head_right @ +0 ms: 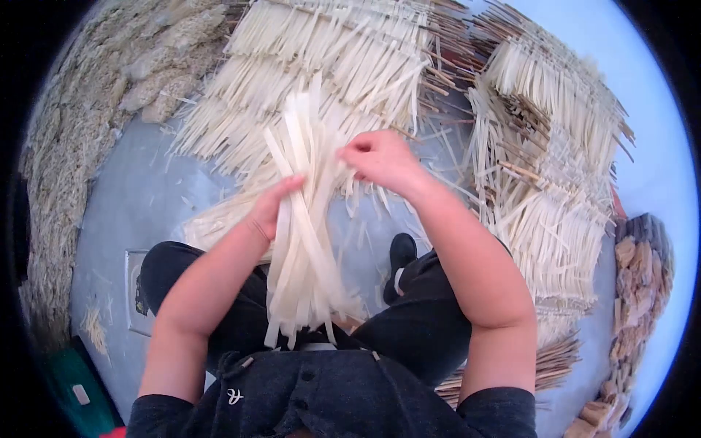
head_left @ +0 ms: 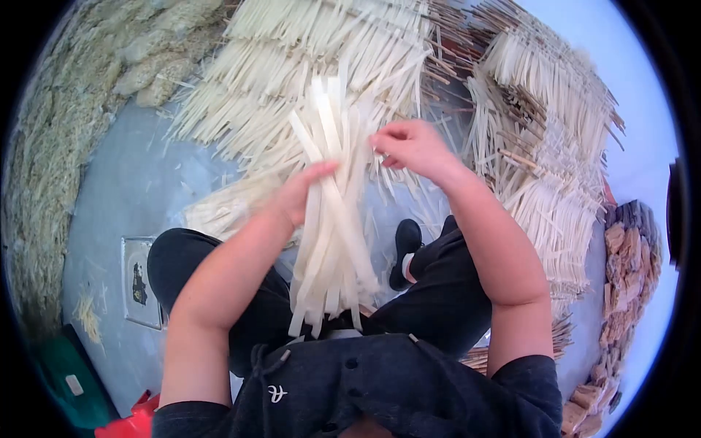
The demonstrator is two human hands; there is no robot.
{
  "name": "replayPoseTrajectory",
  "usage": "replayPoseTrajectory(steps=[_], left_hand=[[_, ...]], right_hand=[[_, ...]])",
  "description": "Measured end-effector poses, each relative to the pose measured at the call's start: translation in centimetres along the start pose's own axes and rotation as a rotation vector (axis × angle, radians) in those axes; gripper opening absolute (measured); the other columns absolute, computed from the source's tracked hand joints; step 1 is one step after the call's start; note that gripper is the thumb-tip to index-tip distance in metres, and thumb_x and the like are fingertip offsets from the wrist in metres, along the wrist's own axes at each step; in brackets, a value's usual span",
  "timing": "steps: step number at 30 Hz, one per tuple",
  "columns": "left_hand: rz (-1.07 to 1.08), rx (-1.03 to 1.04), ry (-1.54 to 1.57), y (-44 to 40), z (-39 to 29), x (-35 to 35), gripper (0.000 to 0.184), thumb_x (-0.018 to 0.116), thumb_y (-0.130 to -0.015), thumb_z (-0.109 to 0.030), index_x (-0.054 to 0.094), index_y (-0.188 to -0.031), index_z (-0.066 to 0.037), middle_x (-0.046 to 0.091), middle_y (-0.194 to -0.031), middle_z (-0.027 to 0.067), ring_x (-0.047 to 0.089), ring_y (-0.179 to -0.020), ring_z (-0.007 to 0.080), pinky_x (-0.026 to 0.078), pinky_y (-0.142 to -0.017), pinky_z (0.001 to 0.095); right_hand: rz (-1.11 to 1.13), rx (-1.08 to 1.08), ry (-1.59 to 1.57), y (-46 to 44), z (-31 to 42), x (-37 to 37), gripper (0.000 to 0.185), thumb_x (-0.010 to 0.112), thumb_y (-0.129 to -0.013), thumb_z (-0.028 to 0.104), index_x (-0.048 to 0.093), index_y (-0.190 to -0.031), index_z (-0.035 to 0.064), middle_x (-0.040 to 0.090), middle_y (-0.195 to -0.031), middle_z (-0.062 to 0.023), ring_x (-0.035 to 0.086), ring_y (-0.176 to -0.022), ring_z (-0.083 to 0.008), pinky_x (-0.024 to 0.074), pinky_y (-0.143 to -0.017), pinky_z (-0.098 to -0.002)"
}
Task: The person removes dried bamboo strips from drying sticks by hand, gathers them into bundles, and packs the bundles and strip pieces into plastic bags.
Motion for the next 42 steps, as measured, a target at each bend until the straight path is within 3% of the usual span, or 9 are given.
replayPoseTrajectory(steps=[3,9,16,18,22,24,30,38,42], left_hand=[[0.01,-0.038,0.092,0.1,2.9,-0.7,0.056,0.069,-0.082,-0.032,0.052,-0.125,0.0,0.066,-0.106,0.0181,0.067,-0.09,0.03,0.056,-0.08,0.0425],[0.148,-0.22,0.227,-0.9,5.7,0.1,0.062,0.072,-0.08,-0.033,0.051,-0.127,0.0,0.065,-0.109,0.0208,0.066,-0.094,0.0337,0.056,-0.082,0.0458],[0.21,-0.282,0.267,-1.8,6.8,0.1,0.061,0.071,-0.081,-0.033,0.051,-0.129,-0.001,0.064,-0.113,0.0191,0.066,-0.097,0.0314,0.055,-0.085,0.045],[0.187,-0.266,0.29,-1.5,6.6,-0.1,0.056,0.07,-0.083,-0.031,0.052,-0.129,-0.003,0.064,-0.115,0.0171,0.067,-0.096,0.0285,0.056,-0.085,0.0437],[0.219,-0.238,0.377,-0.9,6.2,-0.1,0.057,0.067,-0.086,-0.033,0.05,-0.131,-0.003,0.06,-0.121,0.0209,0.064,-0.103,0.0298,0.055,-0.086,0.0456],[0.229,-0.24,0.362,-1.0,6.5,-0.1,0.058,0.067,-0.086,-0.034,0.049,-0.132,-0.003,0.059,-0.123,0.0217,0.063,-0.105,0.0309,0.055,-0.086,0.0465],[0.266,-0.259,0.321,-0.6,6.4,1.4,0.062,0.068,-0.085,-0.037,0.047,-0.134,-0.006,0.058,-0.122,0.0212,0.064,-0.101,0.0329,0.055,-0.085,0.0455],[0.281,-0.425,0.244,-1.0,7.9,0.5,0.072,0.07,-0.08,-0.032,0.04,-0.138,-0.002,0.055,-0.126,0.0213,0.061,-0.106,0.0306,0.051,-0.093,0.0457],[0.29,-0.325,0.096,-0.6,7.9,1.9,0.07,0.069,-0.08,-0.026,0.041,-0.138,0.0,0.055,-0.127,0.0215,0.061,-0.106,0.0304,0.051,-0.093,0.045]], right_hand=[[-0.497,-0.271,-0.096,-1.8,-0.4,-5.1,0.057,0.067,-0.084,0.045,0.058,-0.125,0.0081,0.062,-0.116,-0.0154,0.057,-0.112,-0.0208,0.0451,-0.093,-0.0331],[-0.384,-0.405,-0.286,-6.1,-0.7,-3.2,0.078,0.061,-0.088,0.05,0.027,-0.149,0.0137,0.036,-0.145,-0.0211,0.035,-0.135,-0.0313,0.0284,-0.109,-0.0383],[0.006,-0.283,-0.54,-8.2,-3.3,-1.6,0.062,0.053,-0.093,0.044,0.037,-0.145,0.0145,0.045,-0.143,-0.0082,0.039,-0.131,-0.0185,0.0311,-0.106,-0.0403],[0.036,-0.146,-0.203,-9.2,-5.3,-0.6,0.055,0.051,-0.094,0.042,0.044,-0.141,0.0136,0.049,-0.138,-0.006,0.046,-0.123,-0.0158,0.0346,-0.103,-0.039],[0.026,-0.149,-0.215,-8.5,-5.3,1.4,0.047,0.051,-0.093,0.041,0.055,-0.133,0.015,0.056,-0.129,-0.0068,0.052,-0.116,-0.0175,0.0376,-0.101,-0.0356],[-0.256,-0.176,-0.502,-8.1,-4.3,-0.9,0.041,0.053,-0.092,0.04,0.063,-0.123,0.0159,0.061,-0.119,-0.0073,0.056,-0.109,-0.0194,0.04,-0.098,-0.0328],[0.31,-0.067,-0.371,-6.6,-3.5,3.3,0.038,0.054,-0.092,0.042,0.067,-0.119,0.0173,0.06,-0.118,-0.007,0.055,-0.109,-0.0191,0.0409,-0.098,-0.0319],[-0.02,-0.24,-0.341,-5.6,-1.3,1.4,0.046,0.061,-0.087,0.044,0.066,-0.121,0.0131,0.061,-0.124,-0.004,0.054,-0.112,-0.015,0.0398,-0.099,-0.0304],[0.353,-0.191,-0.183,-6.5,-2.6,3.8,0.05,0.065,-0.086,0.043,0.062,-0.126,0.0128,0.06,-0.126,-0.0062,0.054,-0.115,-0.016,0.0396,-0.101,-0.03]])
Point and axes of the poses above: each hand's wrist, its own y-axis away from the middle knuckle, its own x-axis out of the palm, z = x × y, the point moved 7 cm from there along -y, towards the middle knuckle
